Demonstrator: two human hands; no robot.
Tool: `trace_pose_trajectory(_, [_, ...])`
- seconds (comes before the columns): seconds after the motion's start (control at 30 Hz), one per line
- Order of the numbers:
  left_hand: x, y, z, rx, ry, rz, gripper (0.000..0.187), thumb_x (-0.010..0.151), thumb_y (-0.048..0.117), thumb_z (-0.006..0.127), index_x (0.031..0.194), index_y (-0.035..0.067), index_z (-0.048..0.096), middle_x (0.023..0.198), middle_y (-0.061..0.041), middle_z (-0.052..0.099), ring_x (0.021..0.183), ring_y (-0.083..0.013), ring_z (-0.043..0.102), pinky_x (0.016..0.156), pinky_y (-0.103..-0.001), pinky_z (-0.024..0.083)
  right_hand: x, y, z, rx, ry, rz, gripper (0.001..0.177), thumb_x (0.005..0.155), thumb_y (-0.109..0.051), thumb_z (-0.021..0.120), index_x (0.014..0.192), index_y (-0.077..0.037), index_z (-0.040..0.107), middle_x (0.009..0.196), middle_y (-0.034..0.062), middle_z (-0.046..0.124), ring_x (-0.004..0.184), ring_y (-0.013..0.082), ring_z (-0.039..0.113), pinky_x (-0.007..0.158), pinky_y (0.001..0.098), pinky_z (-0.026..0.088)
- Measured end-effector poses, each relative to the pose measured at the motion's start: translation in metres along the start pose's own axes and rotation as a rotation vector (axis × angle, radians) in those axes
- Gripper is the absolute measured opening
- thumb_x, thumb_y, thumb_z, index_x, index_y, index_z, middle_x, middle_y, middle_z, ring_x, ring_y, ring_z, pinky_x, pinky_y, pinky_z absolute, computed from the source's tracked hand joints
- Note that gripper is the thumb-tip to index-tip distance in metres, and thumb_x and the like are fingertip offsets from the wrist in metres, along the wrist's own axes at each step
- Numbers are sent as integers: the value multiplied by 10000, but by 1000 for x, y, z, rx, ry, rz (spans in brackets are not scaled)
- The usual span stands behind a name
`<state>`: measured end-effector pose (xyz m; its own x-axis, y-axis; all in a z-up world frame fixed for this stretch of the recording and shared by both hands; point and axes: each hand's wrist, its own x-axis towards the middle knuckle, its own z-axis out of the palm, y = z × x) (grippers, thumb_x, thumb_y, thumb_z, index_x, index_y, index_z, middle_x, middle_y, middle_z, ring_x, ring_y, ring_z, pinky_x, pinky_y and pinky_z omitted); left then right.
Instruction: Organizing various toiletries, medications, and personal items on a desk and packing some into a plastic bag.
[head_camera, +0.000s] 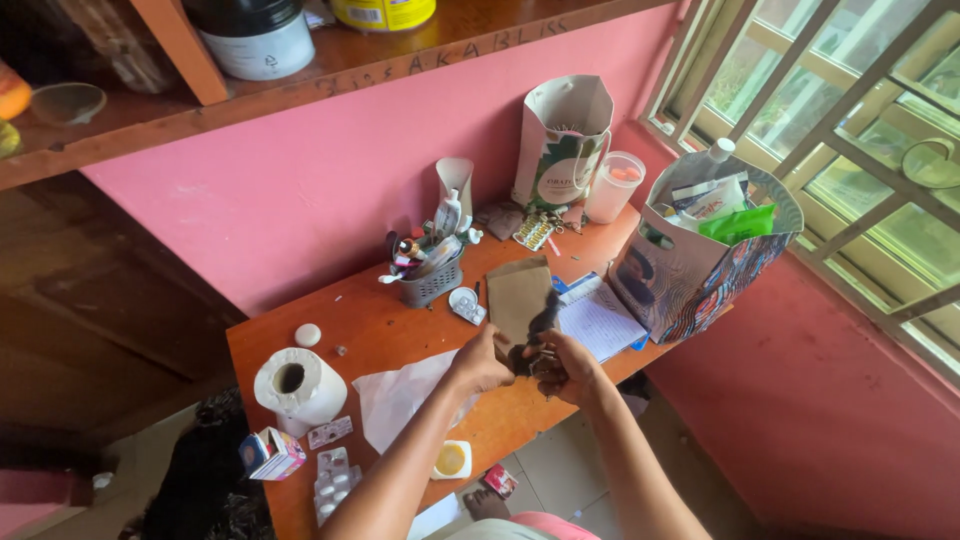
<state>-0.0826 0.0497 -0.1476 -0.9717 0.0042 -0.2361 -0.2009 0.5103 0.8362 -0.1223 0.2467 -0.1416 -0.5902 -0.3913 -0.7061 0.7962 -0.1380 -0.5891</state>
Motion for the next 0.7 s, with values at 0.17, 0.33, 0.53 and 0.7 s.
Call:
trace_pose_trajectory(0.17, [12,-1,19,-16,257,381,308,735,157,799,1020,65,725,1014,-117,730,915,-251,713,770,-356,565,-19,-13,12,-172,-5,-21,394,951,-411,577,792,-53,626,529,-3,391,399,131,270,411,317,218])
trace_pose_trajectory(0.33, [9,15,23,-222,199,295,139,917,115,702,1009,10,711,918,-97,765,833,-196,736,745,-312,558,-31,-22,12,-159,81,-178,430,907,-481,722,840,-70,616,536,-5,398,403,119,319,391,316,230])
trace_pose_trajectory(0.53, [20,-6,36,-723,-63,189,151,952,21,593,1075,19,681,916,-55,728,830,-93,661,723,-242,534,-6,-8,-12,-330,-55,-249,228,833,-174,817,1008,-62,725,587,-44,488,451,91,384,403,293,256])
trace_pose_trajectory(0.7, [12,-1,26,-848,21,6,174,959,-14,495,1038,30,643,940,-52,707,808,-126,709,671,-294,614,25,4,-39,-459,130,-377,65,903,-132,753,913,-68,765,634,-41,626,482,54,408,438,239,286])
